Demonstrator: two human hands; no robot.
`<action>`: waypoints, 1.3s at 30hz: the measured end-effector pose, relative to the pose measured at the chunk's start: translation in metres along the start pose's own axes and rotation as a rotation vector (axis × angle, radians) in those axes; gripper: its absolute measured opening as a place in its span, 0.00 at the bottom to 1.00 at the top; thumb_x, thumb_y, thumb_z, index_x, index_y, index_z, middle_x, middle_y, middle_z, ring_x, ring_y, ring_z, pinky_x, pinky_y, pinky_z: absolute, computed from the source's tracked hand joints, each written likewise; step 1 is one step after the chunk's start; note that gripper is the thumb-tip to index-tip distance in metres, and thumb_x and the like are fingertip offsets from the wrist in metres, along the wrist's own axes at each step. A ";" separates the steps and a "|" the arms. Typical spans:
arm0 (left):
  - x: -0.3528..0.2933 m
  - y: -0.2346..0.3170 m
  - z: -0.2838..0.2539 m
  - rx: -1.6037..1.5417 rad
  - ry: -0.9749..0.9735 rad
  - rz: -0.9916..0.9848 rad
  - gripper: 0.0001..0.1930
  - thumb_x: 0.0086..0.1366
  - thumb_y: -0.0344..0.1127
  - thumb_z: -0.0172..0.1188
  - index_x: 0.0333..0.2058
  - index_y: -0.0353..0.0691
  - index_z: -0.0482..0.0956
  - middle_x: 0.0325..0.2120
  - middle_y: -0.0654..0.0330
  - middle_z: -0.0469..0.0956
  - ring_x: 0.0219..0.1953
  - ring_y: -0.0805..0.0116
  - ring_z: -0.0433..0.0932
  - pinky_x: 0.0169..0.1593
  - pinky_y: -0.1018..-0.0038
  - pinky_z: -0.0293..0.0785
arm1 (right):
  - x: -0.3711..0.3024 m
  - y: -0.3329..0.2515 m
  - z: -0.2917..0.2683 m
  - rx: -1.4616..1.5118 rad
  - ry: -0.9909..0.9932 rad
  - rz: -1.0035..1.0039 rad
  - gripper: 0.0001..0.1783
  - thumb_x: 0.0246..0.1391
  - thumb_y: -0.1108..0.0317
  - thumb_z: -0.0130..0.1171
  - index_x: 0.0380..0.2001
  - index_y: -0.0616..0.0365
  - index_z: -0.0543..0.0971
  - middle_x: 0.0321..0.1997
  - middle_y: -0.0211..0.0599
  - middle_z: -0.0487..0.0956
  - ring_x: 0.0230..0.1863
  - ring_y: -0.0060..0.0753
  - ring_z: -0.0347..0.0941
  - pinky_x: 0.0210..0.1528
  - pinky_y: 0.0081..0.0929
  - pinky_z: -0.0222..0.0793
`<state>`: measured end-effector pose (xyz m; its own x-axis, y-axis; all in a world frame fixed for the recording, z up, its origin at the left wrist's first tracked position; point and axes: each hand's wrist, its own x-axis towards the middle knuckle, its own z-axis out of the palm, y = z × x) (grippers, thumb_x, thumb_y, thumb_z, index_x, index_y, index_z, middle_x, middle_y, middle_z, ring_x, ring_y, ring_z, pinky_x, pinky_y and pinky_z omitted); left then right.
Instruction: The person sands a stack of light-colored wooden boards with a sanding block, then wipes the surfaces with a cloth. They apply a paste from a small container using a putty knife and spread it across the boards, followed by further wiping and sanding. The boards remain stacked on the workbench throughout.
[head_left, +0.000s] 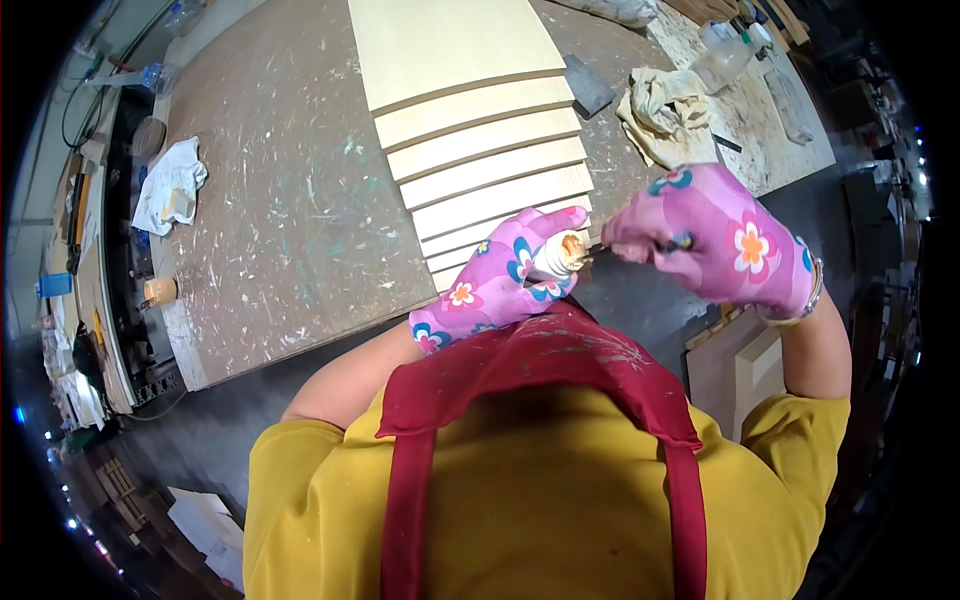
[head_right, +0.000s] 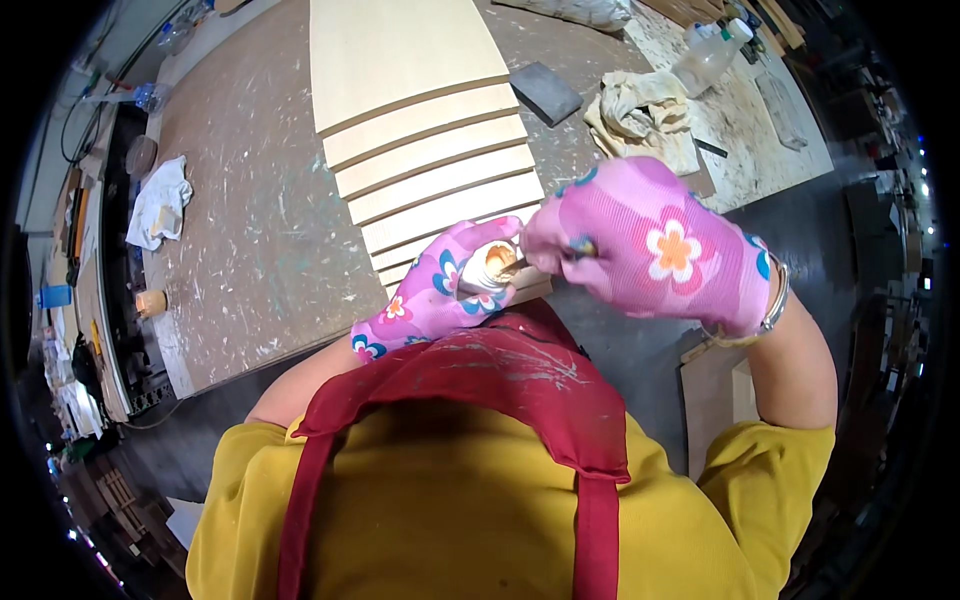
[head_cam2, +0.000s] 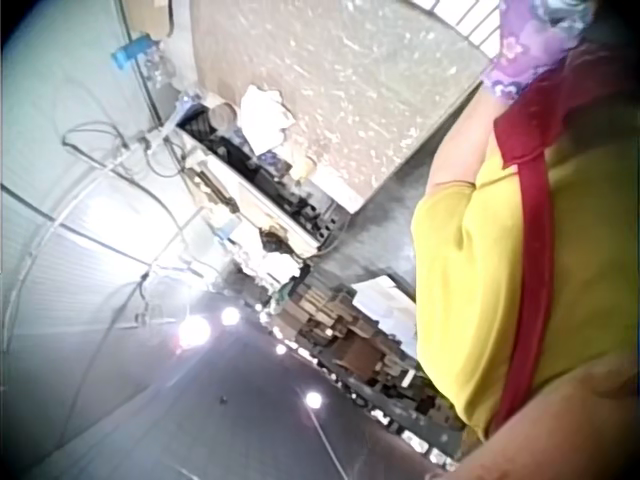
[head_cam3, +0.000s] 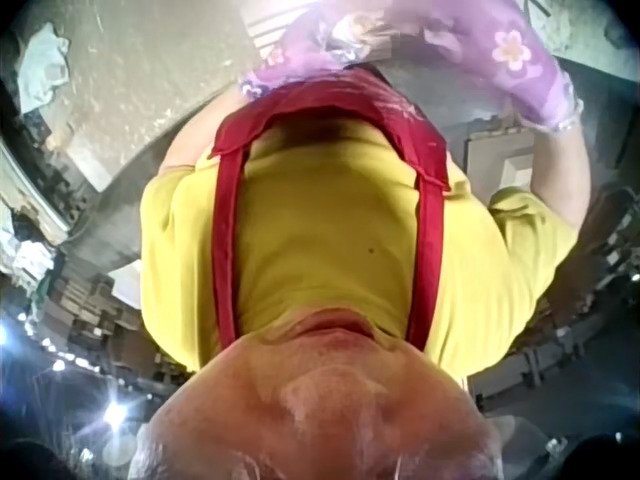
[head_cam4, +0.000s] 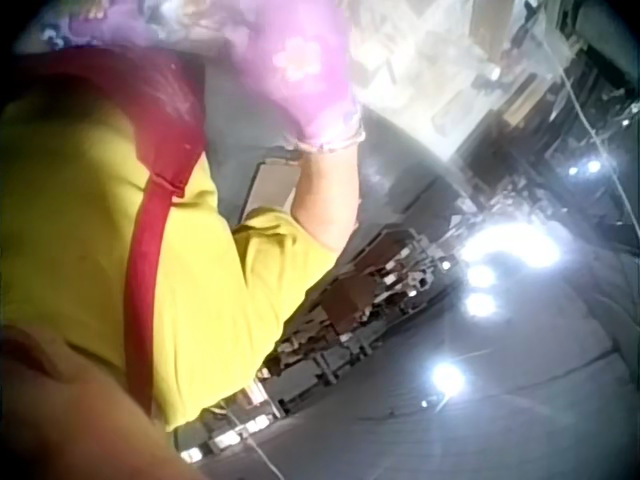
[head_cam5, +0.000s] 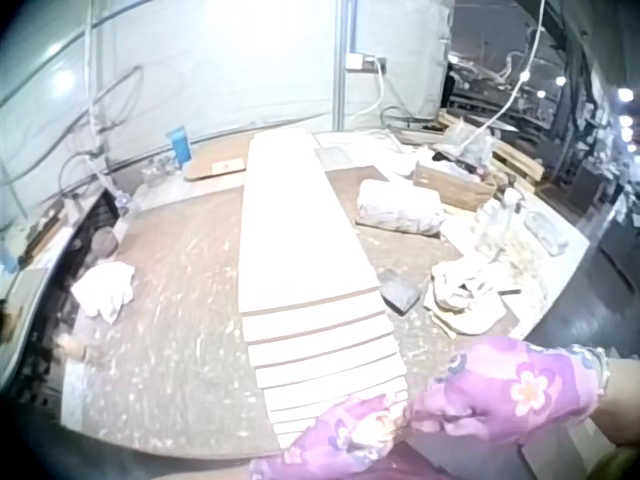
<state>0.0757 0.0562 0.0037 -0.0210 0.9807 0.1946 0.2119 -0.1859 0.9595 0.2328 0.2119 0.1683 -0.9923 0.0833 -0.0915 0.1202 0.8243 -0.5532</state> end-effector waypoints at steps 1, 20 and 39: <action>0.000 0.001 0.001 0.008 0.007 -0.021 0.35 0.58 0.30 0.67 0.64 0.48 0.66 0.44 0.49 0.70 0.42 0.55 0.77 0.46 0.65 0.77 | 0.000 0.001 0.000 0.012 0.025 -0.006 0.10 0.42 0.74 0.63 0.32 0.51 0.80 0.25 0.36 0.80 0.28 0.47 0.78 0.32 0.37 0.73; 0.004 -0.001 0.002 0.103 0.015 -0.025 0.36 0.56 0.30 0.69 0.64 0.48 0.68 0.40 0.57 0.71 0.41 0.64 0.74 0.46 0.68 0.72 | 0.001 0.013 0.015 0.066 0.095 0.026 0.10 0.43 0.74 0.60 0.33 0.55 0.82 0.26 0.38 0.81 0.28 0.47 0.78 0.33 0.34 0.74; 0.007 -0.001 0.002 -0.336 -0.003 -0.179 0.39 0.58 0.25 0.68 0.68 0.46 0.62 0.56 0.58 0.69 0.54 0.70 0.72 0.54 0.76 0.72 | -0.010 0.030 0.013 0.471 0.060 0.303 0.11 0.59 0.66 0.60 0.36 0.65 0.81 0.23 0.38 0.77 0.26 0.28 0.72 0.33 0.28 0.69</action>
<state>0.0776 0.0633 0.0040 -0.0262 0.9995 0.0175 -0.1270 -0.0207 0.9917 0.2462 0.2285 0.1420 -0.9095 0.3205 -0.2646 0.3869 0.4205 -0.8207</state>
